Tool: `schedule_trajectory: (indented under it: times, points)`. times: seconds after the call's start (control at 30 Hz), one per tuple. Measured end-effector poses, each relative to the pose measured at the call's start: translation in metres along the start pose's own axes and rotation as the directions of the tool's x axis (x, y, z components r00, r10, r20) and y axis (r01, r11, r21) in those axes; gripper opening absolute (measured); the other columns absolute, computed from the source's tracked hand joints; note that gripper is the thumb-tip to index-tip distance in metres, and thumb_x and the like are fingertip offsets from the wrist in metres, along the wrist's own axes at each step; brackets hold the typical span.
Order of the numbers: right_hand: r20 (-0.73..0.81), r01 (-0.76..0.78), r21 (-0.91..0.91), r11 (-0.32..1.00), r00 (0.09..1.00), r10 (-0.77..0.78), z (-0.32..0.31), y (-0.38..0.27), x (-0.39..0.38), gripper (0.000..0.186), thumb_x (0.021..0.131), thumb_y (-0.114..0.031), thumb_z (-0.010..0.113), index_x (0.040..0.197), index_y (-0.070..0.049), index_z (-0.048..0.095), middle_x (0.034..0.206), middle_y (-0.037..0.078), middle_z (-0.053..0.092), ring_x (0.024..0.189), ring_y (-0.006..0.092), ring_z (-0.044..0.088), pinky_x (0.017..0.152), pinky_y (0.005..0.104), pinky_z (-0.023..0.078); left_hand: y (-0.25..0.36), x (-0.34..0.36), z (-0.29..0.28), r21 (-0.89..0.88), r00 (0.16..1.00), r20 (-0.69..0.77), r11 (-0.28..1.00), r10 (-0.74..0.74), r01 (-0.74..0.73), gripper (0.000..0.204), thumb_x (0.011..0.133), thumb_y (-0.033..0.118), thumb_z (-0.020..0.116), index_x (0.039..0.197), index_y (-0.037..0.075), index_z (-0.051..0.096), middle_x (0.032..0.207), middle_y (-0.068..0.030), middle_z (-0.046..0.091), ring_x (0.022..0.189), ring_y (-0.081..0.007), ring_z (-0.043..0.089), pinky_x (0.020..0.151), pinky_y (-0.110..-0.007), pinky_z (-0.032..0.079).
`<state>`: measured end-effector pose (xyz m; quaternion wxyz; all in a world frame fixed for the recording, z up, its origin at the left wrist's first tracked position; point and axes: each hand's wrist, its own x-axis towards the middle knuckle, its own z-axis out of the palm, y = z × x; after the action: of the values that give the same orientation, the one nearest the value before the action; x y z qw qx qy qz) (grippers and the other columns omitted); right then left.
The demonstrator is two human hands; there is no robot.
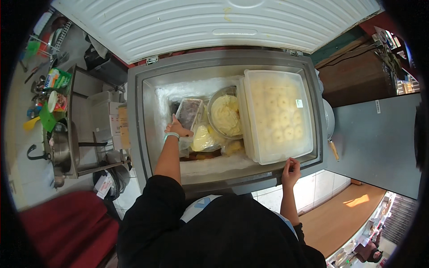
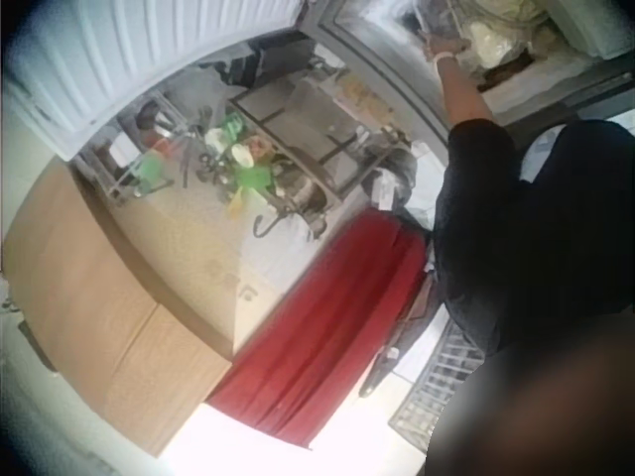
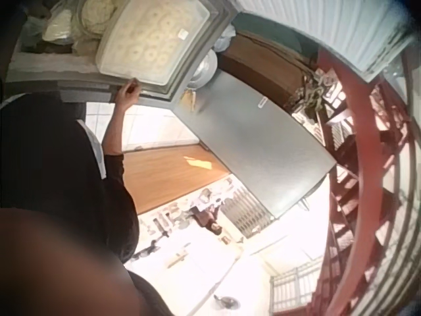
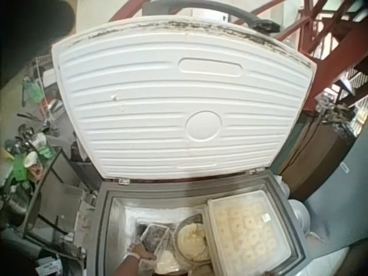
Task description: The person removes containers of dough and other items from a freezer, places a water bottle inside the freezer, and then washes their hands at a sink.
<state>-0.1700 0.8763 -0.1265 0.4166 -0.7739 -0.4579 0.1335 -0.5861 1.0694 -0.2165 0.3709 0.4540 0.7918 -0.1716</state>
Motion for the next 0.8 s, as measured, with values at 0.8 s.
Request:
schedule_trajectory:
  times: [0.8]
  points:
    - [-0.036, -0.01, -0.099, 0.995, 0.999, 0.006, -0.002, 0.001, 0.0, 0.01, 0.083, -0.011, 0.061, 0.089, -0.004, 0.058, 0.055, 0.001, 0.052, 0.048, 0.0055, 0.046, 0.047, 0.0201, 0.038, -0.02, -0.051, 0.006, 0.141, 0.96, -0.214, 0.978, 0.182, -0.153, 0.101, 0.044, 0.053, 0.075, 0.114, -0.01, 0.039, 0.117, -0.0233, 0.041, 0.115, -0.0358, 0.033, 0.096, -0.043, 0.03]
